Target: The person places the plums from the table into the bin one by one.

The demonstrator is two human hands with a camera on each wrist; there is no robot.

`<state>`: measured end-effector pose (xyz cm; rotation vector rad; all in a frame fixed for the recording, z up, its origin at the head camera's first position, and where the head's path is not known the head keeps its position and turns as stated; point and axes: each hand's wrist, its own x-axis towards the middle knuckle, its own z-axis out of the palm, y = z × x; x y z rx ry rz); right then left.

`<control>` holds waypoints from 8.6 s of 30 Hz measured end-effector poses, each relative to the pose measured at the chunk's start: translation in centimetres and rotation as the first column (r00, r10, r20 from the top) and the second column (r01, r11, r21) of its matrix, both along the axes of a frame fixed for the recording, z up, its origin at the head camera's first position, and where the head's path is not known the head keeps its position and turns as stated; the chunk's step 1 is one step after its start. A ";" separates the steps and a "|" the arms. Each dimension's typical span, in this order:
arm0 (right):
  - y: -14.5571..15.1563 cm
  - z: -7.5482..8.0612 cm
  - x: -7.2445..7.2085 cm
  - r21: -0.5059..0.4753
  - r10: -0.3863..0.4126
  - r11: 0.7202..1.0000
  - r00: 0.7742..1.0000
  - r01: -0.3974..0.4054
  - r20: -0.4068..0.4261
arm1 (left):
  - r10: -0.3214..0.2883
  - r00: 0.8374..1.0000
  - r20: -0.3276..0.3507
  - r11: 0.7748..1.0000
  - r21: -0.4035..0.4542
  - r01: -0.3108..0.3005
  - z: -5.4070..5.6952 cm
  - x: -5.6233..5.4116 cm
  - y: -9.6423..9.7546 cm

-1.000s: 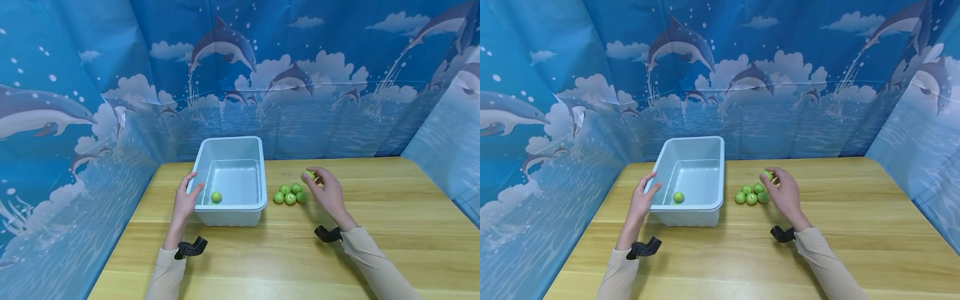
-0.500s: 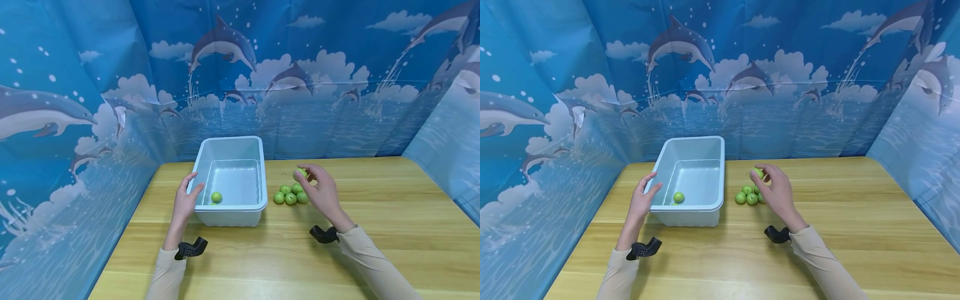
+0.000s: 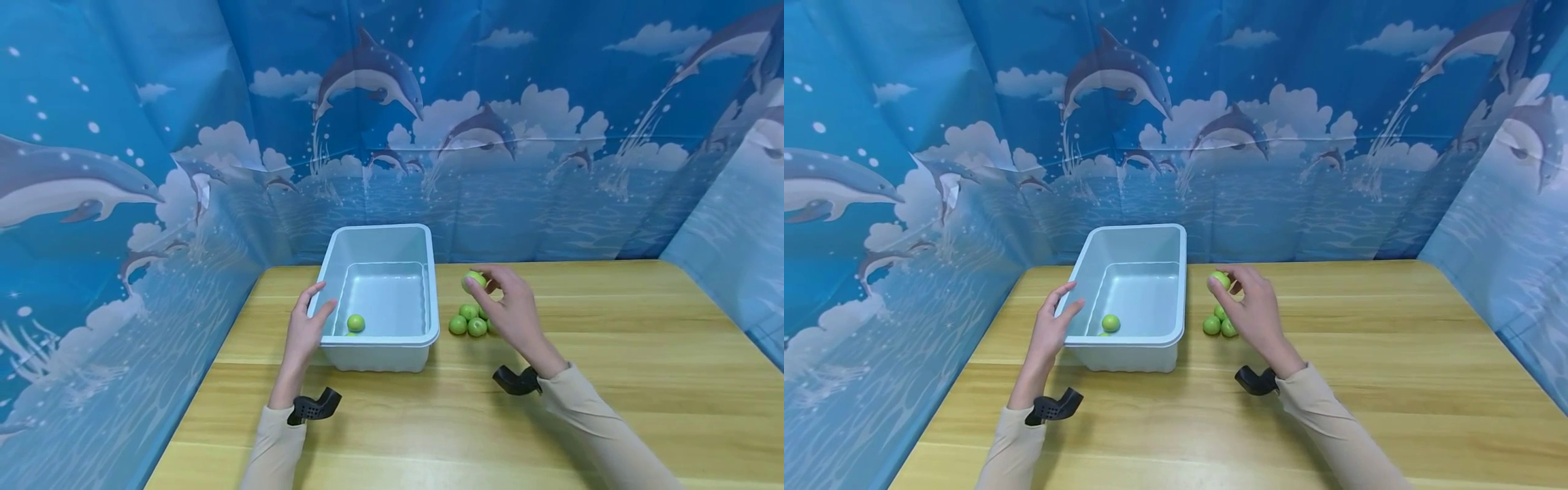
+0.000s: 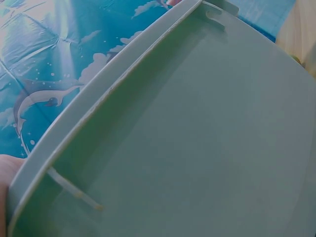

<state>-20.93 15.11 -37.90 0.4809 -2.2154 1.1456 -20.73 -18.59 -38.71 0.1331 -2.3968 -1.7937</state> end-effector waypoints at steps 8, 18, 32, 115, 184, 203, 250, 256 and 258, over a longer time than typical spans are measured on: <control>-1.2 0.7 0.0 -0.004 0.027 1.000 1.000 -0.027 -0.007 | -0.001 1.000 -0.002 1.000 -0.002 0.001 0.0 0.0 0.0; -2.6 1.0 0.3 0.012 0.094 0.996 0.996 -0.094 -0.008 | 0.004 1.000 0.015 1.000 0.003 -0.004 0.0 0.2 0.0; -4.8 0.9 0.2 0.042 0.194 0.981 0.976 -0.190 -0.102 | 0.009 0.999 0.033 1.000 -0.011 -0.009 0.1 0.2 0.2; 5.0 -8.0 -2.5 0.193 -0.131 0.979 0.914 0.059 0.383 | -0.016 1.000 -0.004 1.000 -0.002 0.016 -0.1 0.3 -0.1; 6.5 -8.6 -1.3 0.266 -0.164 0.963 0.878 0.043 0.450 | -0.014 1.000 -0.007 1.000 0.017 0.014 -0.2 0.0 0.0; 6.1 -7.1 -1.5 0.220 -0.193 0.969 0.906 0.115 0.376 | -0.011 1.000 -0.007 1.000 0.014 0.011 -0.2 0.1 0.0; 1.8 -0.2 0.7 0.169 -0.095 0.983 0.991 0.077 0.099 | -0.018 1.000 -0.021 1.000 0.015 0.018 -0.3 0.2 0.0; 1.3 0.4 0.8 0.176 -0.075 0.982 0.995 0.061 0.071 | -0.015 1.000 -0.013 1.000 0.013 0.015 -0.2 0.2 -0.1; 1.1 0.6 0.8 0.181 -0.069 0.982 0.996 0.056 0.063 | -0.013 1.000 -0.011 1.000 0.011 0.013 -0.2 0.2 -0.1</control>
